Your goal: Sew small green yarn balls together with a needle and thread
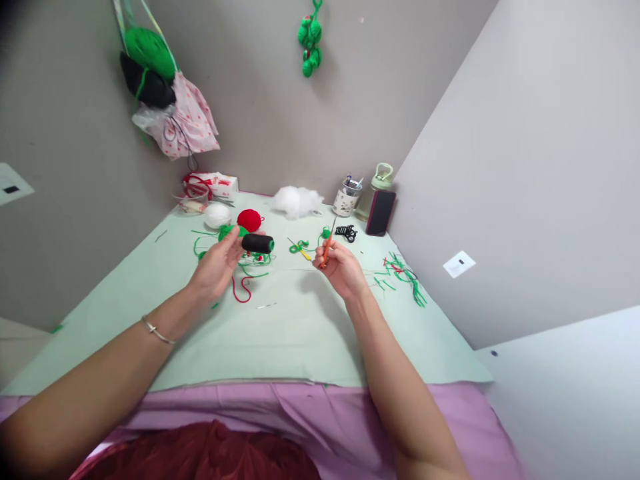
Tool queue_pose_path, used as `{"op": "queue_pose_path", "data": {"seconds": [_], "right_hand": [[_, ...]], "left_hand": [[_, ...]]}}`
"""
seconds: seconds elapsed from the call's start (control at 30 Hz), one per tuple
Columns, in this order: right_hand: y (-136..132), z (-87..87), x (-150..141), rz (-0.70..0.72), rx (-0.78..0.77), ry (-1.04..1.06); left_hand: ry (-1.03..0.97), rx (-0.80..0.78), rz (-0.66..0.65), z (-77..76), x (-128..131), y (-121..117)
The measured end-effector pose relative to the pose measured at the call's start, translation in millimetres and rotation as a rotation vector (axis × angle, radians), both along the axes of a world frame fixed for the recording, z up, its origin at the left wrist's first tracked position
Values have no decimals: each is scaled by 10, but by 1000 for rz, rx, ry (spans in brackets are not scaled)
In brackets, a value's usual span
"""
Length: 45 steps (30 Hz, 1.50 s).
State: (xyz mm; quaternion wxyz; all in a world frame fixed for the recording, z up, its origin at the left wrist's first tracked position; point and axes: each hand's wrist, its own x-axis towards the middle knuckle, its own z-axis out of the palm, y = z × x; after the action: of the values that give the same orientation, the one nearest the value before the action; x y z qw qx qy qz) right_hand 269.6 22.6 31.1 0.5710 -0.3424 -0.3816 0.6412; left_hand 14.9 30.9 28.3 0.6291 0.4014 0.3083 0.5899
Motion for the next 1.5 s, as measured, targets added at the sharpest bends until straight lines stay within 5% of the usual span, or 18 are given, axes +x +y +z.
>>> {"op": "queue_pose_path", "data": {"seconds": [0.27,0.57,0.9,1.0,1.1,1.3,1.5], "right_hand": [[-22,-68,-297,36,-64,-11],[-149,-102,-431,326,-27,-343],[-131,43,-69,97,188,-345],[-161,90,10,75,250,-388],[-141,90,56,4,230,-603],[-70,26,164,-152,213,-1426],[-121,28,52,-2,347,-1440]], "left_hand": [[193,29,-112,-103,60,-81],[-44,-78,-106,-85,98,-56],[4,-188,104,-193,62,61],[-138,-290,95,-160,60,68],[-276,-363,11,-99,29,97],[-304,-359,-11,-80,-39,150],[-278,-327,-18,-102,-36,134]]}}
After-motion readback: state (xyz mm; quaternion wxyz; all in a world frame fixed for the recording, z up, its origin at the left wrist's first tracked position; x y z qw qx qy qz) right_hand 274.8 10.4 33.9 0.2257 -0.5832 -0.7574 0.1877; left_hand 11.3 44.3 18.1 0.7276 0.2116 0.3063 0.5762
